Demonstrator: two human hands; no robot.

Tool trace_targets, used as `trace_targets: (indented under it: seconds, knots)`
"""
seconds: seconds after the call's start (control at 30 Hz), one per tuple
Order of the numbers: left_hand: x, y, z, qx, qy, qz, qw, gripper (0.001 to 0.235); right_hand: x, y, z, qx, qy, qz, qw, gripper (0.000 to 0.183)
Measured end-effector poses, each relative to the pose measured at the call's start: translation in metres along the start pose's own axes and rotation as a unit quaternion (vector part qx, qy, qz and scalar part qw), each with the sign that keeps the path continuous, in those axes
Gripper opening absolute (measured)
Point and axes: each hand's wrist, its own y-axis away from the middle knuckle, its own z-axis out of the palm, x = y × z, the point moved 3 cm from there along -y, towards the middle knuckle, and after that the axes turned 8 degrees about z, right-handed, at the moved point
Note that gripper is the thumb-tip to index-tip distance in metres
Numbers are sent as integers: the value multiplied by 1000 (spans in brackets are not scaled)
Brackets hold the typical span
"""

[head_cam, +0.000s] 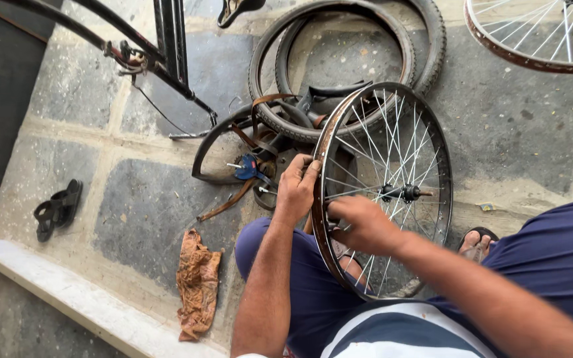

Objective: The person sits on the ground and uses a screwdriver to tighten the spokes on a bicycle wheel. They rotate the wheel to access different sections and continue adjusting the spokes throughout the video.

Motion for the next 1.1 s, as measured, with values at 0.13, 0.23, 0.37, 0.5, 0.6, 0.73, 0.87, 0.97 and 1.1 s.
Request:
trace_targets:
  seconds: [0.13,0.23,0.37,0.5,0.6,0.73,0.87,0.97,1.1]
  knots:
    - [2,3,0,-11,4,-7,1000,21,15,-11,-27,-146,-231,131,953,35]
    - [6,0,0,-17,4,-17,1000,21,8,-28,-33,-230,-242,149,931,54]
    - [0,4,1,-6,-6,9,1000,20,-12,-16,-15,-100,17,50,994,34]
    - [-5,-1,3,-17,35,-23,999,21,-13,-10,-15,84,102,-93,987,31]
    - [-8,-4,6,-23,24,62,998,21,22,-17,5,-138,115,-4,984,36]
    - [-14,0,6,-22,32,-7,999,20,22,-7,26,23,203,-95,974,34]
    - [-13,-4,4,-22,23,-10,999,19,24,-10,31,-2,187,33,982,22]
    - [-18,-2,4,-21,71,-18,997,18,32,-23,10,-186,-80,96,975,46]
    - [-29,0,9,-22,146,-58,987,15,19,-26,-13,-254,-192,171,933,52]
